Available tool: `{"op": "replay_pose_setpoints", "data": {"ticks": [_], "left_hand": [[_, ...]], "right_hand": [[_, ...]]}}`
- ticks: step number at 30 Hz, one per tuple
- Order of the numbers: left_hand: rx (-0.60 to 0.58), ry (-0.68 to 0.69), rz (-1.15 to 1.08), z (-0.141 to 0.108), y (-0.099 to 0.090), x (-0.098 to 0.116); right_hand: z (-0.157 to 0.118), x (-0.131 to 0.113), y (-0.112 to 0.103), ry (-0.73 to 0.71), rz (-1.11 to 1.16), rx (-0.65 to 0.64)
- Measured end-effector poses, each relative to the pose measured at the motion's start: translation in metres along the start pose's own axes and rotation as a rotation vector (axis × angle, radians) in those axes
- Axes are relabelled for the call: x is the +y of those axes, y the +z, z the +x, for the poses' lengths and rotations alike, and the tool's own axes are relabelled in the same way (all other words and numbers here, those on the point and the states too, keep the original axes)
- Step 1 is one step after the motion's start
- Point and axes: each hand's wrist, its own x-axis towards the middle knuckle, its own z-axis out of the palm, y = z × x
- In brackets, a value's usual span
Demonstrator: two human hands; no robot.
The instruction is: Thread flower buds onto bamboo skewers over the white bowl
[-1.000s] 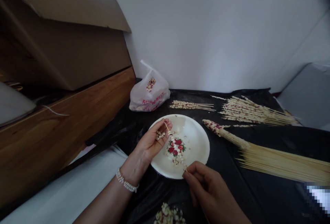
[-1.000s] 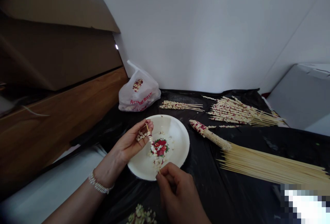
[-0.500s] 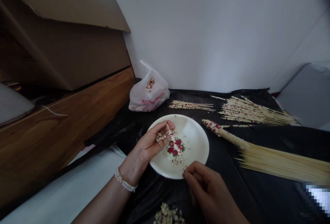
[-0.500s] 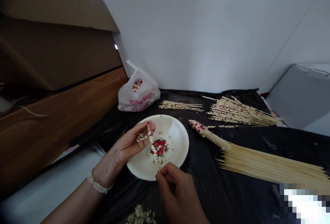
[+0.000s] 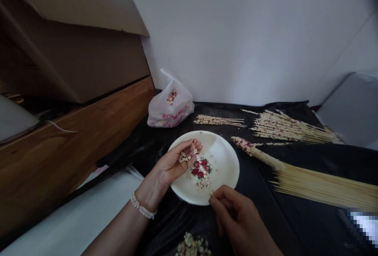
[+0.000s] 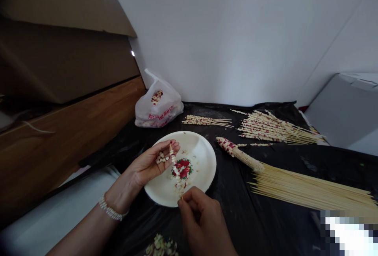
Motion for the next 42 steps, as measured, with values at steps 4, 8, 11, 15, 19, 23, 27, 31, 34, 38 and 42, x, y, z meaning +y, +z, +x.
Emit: {"op": "replay_pose_setpoints", "data": {"ticks": [4, 8, 11, 15, 19, 23, 27, 31, 34, 38, 42], "left_hand": [[-0.001, -0.007, 0.019, -0.001, 0.001, 0.0], [0.008, 0.014, 0.052, -0.004, 0.002, -0.001], [-0.018, -0.002, 0.08, -0.003, 0.0, -0.003], [-0.054, -0.007, 0.072, 0.0, -0.002, -0.009], [-0.056, 0.021, 0.021, 0.0, -0.001, -0.009], [-0.024, -0.002, -0.007, 0.006, -0.004, -0.007], [0.011, 0.018, -0.005, 0.017, -0.013, -0.007], [-0.007, 0.026, 0.022, 0.02, -0.017, -0.007], [-0.079, 0.059, 0.096, 0.016, -0.015, -0.007], [-0.116, 0.147, 0.126, 0.008, -0.009, -0.009], [-0.062, 0.152, 0.092, 0.004, -0.006, -0.009]], "right_hand": [[0.0, -0.002, 0.0, 0.001, -0.011, 0.0], [0.002, -0.003, 0.0, 0.0, -0.008, 0.004], [0.002, -0.003, 0.0, -0.01, 0.0, 0.028], [0.003, -0.005, -0.002, -0.004, 0.022, 0.03], [0.005, -0.009, -0.005, 0.027, 0.052, 0.035], [0.004, -0.012, -0.007, 0.059, 0.089, 0.029], [0.003, -0.014, -0.006, 0.06, 0.124, 0.008], [0.002, -0.013, -0.005, 0.062, 0.162, 0.005], [0.002, -0.012, -0.005, 0.06, 0.171, 0.001], [0.002, -0.012, -0.004, 0.055, 0.162, 0.007], [0.002, -0.013, -0.003, 0.052, 0.162, 0.001]]}}
